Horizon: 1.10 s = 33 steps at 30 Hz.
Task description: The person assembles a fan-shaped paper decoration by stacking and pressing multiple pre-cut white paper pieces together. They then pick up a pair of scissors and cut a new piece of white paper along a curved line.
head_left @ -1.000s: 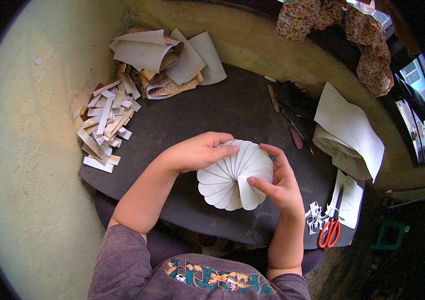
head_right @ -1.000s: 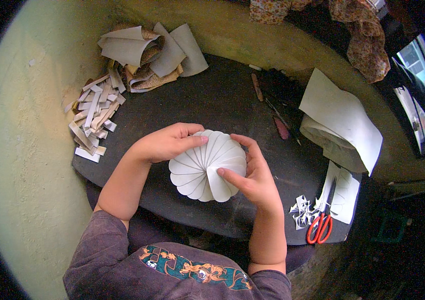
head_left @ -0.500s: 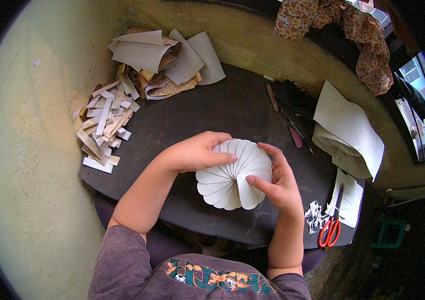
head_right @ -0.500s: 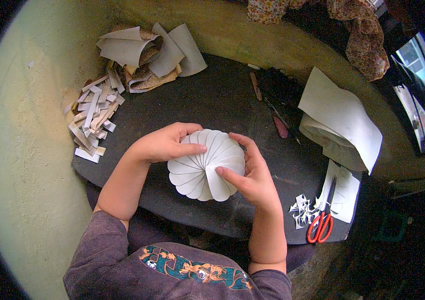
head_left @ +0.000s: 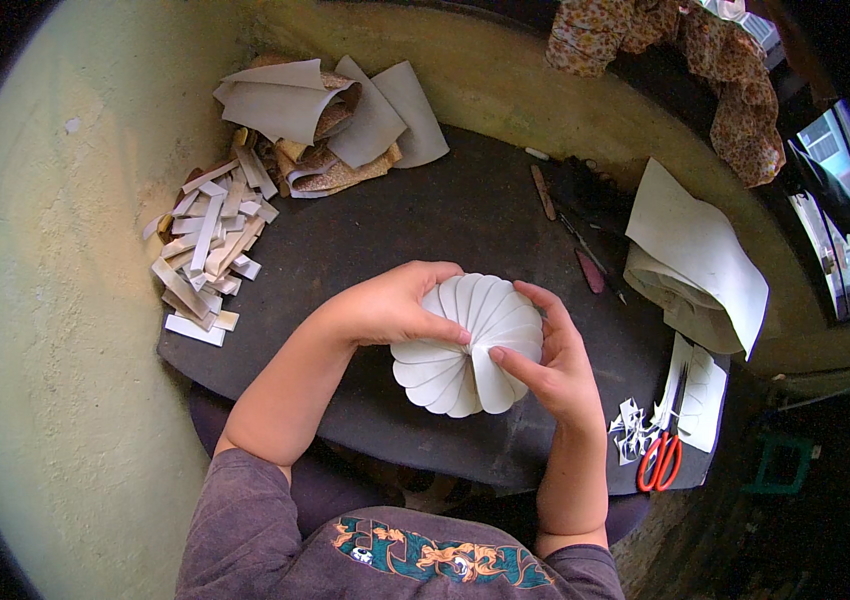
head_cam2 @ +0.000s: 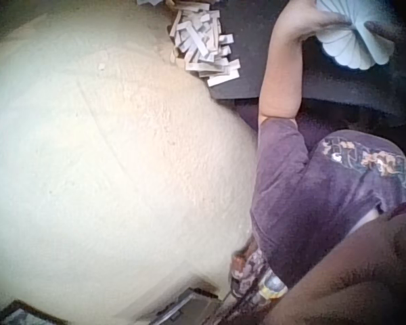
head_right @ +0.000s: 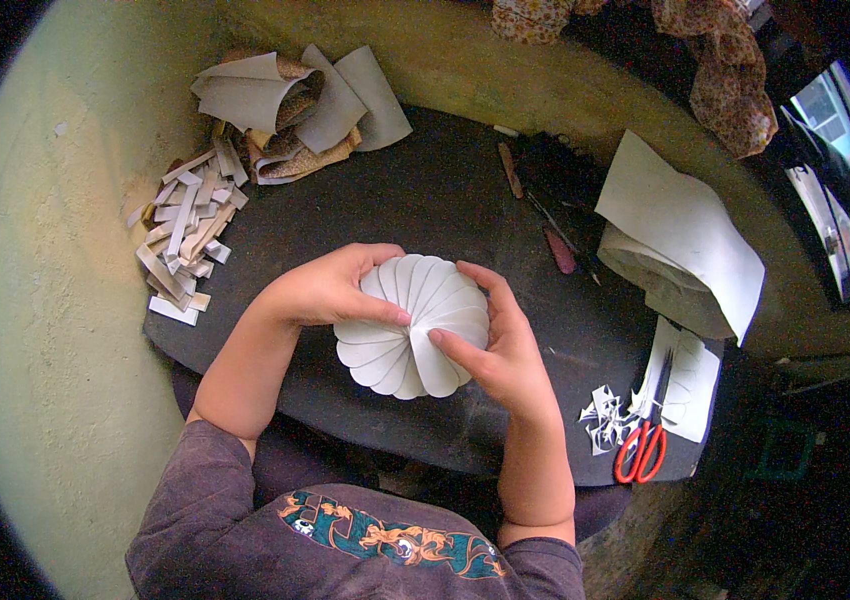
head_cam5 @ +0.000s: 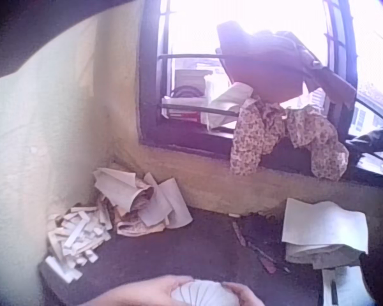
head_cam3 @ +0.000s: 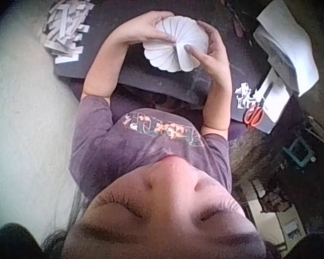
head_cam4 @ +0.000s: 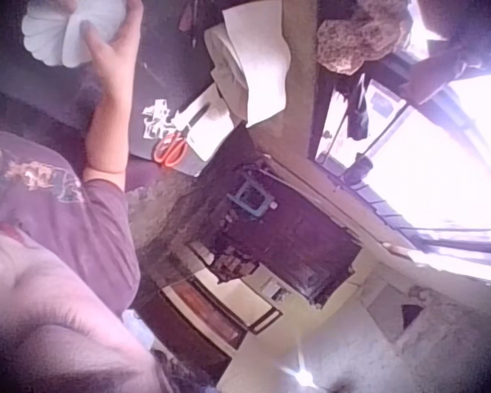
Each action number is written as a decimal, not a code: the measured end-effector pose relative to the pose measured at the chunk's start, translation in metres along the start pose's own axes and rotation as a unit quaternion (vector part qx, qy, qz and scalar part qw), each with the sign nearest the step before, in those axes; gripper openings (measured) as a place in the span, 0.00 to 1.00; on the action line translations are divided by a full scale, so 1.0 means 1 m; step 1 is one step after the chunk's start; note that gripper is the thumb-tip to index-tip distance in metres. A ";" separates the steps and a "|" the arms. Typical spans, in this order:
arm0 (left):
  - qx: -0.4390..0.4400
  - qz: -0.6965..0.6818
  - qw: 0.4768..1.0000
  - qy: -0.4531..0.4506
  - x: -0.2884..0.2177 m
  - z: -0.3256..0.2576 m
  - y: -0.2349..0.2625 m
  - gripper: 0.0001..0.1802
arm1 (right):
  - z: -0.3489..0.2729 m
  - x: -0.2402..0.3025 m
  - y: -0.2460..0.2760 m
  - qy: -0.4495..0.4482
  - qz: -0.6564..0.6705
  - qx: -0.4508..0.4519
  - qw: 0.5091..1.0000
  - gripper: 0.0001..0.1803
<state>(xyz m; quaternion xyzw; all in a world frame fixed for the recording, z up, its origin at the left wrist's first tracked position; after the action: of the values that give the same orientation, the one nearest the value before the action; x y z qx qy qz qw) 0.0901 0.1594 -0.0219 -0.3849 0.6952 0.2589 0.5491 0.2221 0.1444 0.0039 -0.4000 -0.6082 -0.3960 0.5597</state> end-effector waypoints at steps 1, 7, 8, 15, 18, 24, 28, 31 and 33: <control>-0.001 0.001 1.000 0.000 0.000 0.000 0.000 0.25 | 0.000 0.000 0.000 -0.001 -0.001 -0.001 1.000 0.36; -0.001 0.014 1.000 0.003 0.000 0.001 0.001 0.25 | 0.000 0.000 0.000 0.007 -0.012 -0.001 1.000 0.36; -0.002 0.012 1.000 0.004 0.001 0.001 0.001 0.24 | 0.000 -0.001 0.000 0.005 -0.007 -0.001 1.000 0.36; -0.002 -0.004 1.000 0.004 -0.001 0.001 -0.001 0.25 | 0.000 -0.005 0.000 -0.002 -0.003 -0.004 1.000 0.36; -0.004 -0.005 1.000 0.000 0.001 0.001 0.000 0.25 | 0.001 -0.006 0.000 -0.003 -0.006 -0.003 1.000 0.36; -0.003 0.000 1.000 0.000 -0.001 0.001 0.001 0.26 | 0.001 -0.005 0.000 -0.007 -0.002 -0.006 1.000 0.36; -0.016 0.029 0.999 0.005 -0.008 -0.002 0.001 0.27 | 0.001 -0.004 0.002 -0.004 0.004 -0.006 1.000 0.37; -0.017 0.009 1.000 -0.003 -0.007 -0.001 0.002 0.28 | 0.002 -0.004 0.005 0.008 -0.003 -0.016 1.000 0.38; -0.009 0.005 1.000 0.004 -0.004 -0.001 0.002 0.28 | 0.000 0.000 0.005 0.000 0.002 -0.024 1.000 0.35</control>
<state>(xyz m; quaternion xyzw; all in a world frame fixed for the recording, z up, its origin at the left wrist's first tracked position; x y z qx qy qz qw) 0.0881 0.1610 -0.0178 -0.3875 0.6968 0.2667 0.5414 0.2265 0.1460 0.0039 -0.4145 -0.5976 -0.4095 0.5508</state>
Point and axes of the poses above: each hand's wrist, its own z-axis towards the middle knuckle, its own y-axis out of the back of the hand, x = y × z, the point moved 9 cm from there along z, towards the middle knuckle, and after that the axes turned 2 degrees about y, right-handed, at the moved point
